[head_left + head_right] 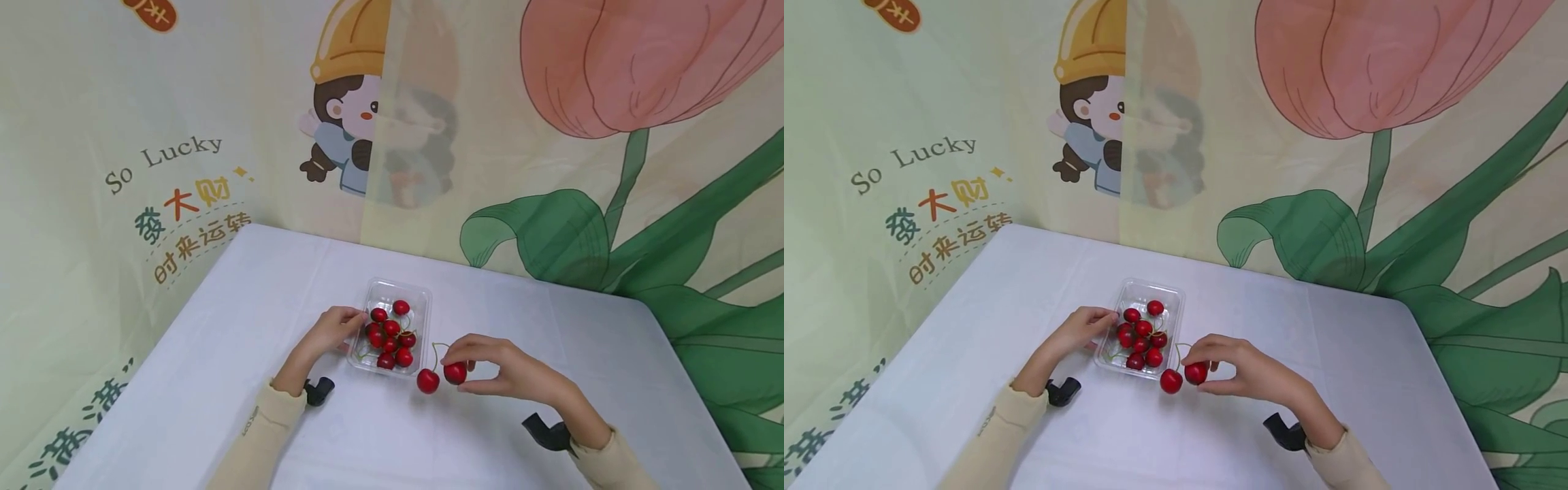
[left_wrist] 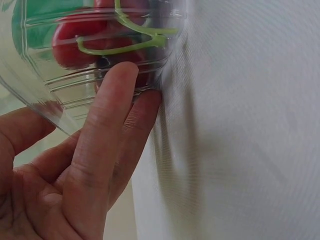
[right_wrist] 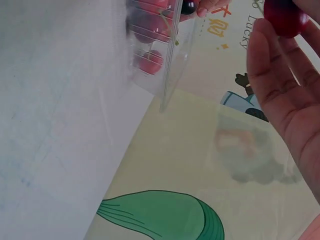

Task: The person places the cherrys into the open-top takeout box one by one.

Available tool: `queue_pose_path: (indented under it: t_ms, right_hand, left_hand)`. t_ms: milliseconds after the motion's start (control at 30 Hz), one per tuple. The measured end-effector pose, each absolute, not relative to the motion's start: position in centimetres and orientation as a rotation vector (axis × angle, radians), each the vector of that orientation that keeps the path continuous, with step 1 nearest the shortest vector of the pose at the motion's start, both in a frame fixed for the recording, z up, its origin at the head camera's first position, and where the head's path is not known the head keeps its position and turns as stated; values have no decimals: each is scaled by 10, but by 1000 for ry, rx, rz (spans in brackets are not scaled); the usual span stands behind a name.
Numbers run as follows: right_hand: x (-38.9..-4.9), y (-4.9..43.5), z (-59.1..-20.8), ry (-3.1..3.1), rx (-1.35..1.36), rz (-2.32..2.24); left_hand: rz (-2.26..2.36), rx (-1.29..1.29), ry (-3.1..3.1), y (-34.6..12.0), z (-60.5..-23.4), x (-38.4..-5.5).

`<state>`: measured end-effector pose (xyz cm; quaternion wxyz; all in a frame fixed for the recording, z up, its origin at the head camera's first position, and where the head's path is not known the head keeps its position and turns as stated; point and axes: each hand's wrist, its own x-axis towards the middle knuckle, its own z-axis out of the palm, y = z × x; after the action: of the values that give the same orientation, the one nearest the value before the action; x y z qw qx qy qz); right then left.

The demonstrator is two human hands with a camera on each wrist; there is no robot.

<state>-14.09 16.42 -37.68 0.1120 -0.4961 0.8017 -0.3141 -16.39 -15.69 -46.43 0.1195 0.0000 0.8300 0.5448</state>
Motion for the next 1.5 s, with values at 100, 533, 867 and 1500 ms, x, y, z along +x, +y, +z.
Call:
queue_pose_path:
  t_ms: [100, 533, 867, 1500]
  right_hand:
    - [-145, 162, -374, 2358, -1502, -950]
    - [-171, 135, -373, 2371, -1539, -1014]
    - [-181, 114, -389, 2307, -1501, -1033]
    - [-193, 102, -409, 2321, -1436, -924]
  left_hand:
    - [1592, -2, 2427, -157, -464, -165]
    - [1611, -19, 2410, -158, -459, -168]
    - [1611, -23, 2400, -157, -463, -163]
    - [1640, -51, 2389, -158, -464, -160]
